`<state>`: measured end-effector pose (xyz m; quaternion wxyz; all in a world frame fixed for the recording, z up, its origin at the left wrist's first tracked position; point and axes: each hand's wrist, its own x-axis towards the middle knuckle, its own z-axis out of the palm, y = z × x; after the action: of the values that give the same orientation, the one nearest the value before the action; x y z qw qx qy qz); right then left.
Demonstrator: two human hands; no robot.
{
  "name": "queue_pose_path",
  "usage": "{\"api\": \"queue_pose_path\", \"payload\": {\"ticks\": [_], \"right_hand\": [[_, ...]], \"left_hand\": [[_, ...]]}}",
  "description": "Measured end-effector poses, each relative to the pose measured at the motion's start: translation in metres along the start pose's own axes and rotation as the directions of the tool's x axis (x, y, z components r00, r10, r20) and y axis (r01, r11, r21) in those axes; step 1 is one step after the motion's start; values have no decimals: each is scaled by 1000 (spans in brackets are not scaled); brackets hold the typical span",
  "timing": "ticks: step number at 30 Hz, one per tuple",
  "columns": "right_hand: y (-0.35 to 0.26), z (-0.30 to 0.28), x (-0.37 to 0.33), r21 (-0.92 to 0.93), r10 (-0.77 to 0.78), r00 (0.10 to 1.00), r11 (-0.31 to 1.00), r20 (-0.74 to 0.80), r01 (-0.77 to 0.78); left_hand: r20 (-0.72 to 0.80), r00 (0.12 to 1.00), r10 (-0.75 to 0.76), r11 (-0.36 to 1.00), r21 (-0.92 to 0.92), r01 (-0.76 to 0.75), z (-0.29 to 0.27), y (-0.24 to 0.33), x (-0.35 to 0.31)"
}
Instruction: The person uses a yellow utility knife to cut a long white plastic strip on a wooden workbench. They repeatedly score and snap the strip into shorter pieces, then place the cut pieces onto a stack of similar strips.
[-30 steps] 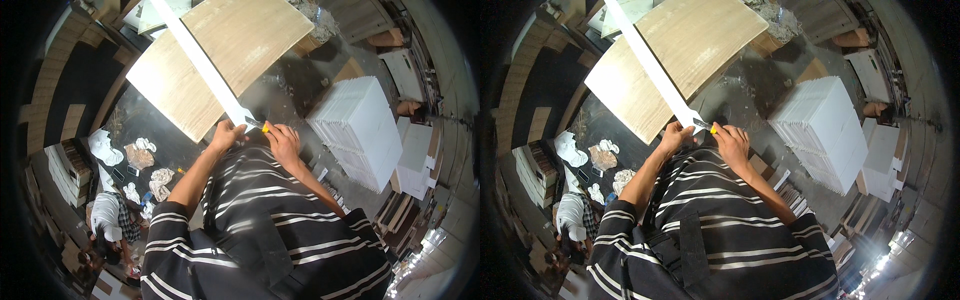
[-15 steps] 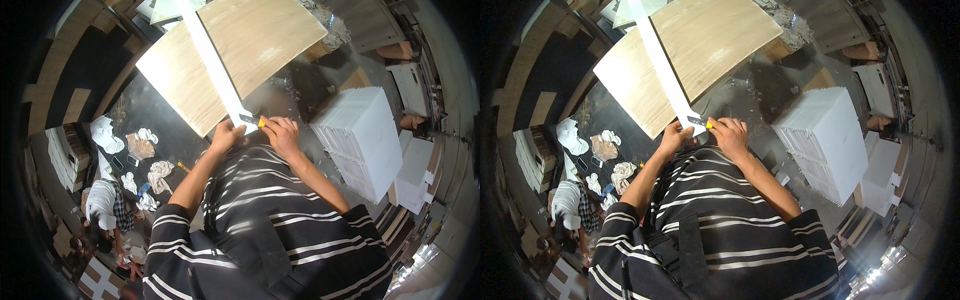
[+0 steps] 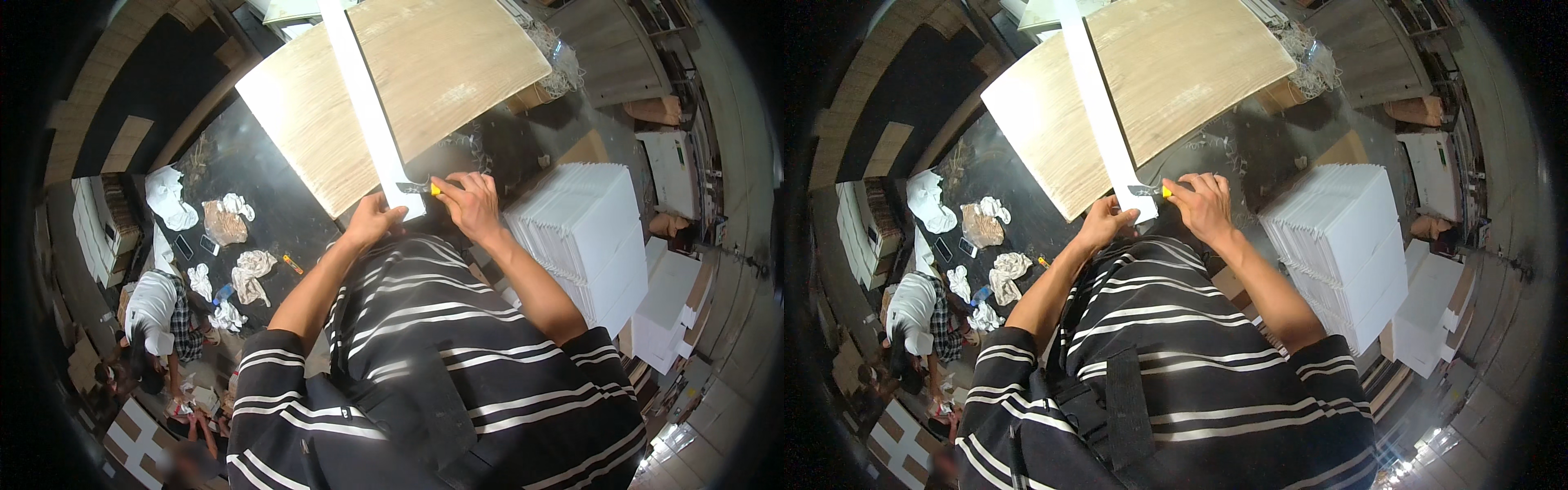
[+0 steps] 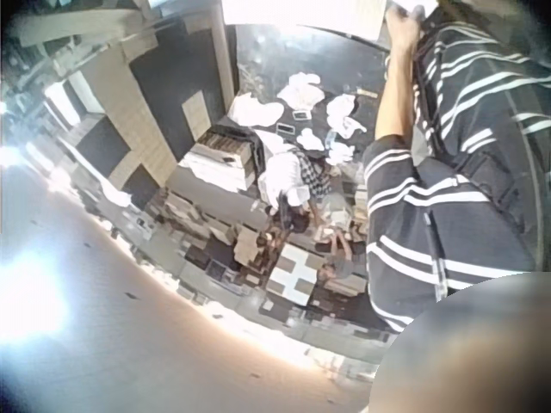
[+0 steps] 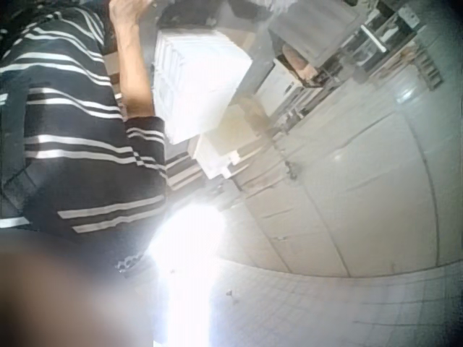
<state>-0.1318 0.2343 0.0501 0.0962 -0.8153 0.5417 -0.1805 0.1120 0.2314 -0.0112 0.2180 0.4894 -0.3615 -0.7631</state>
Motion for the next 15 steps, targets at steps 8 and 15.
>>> {"api": "queue_pose_path", "payload": {"ticks": [8,15], "right_hand": [[-2,16,34,20,-87,996,996,-4,87],[-12,31,33,74,61,996,996,-72,-56]], "left_hand": [[-13,1000,9,1000,20,-8,0,-3,0],[16,1000,20,1000,-14,-20,-4,-6,1]]}}
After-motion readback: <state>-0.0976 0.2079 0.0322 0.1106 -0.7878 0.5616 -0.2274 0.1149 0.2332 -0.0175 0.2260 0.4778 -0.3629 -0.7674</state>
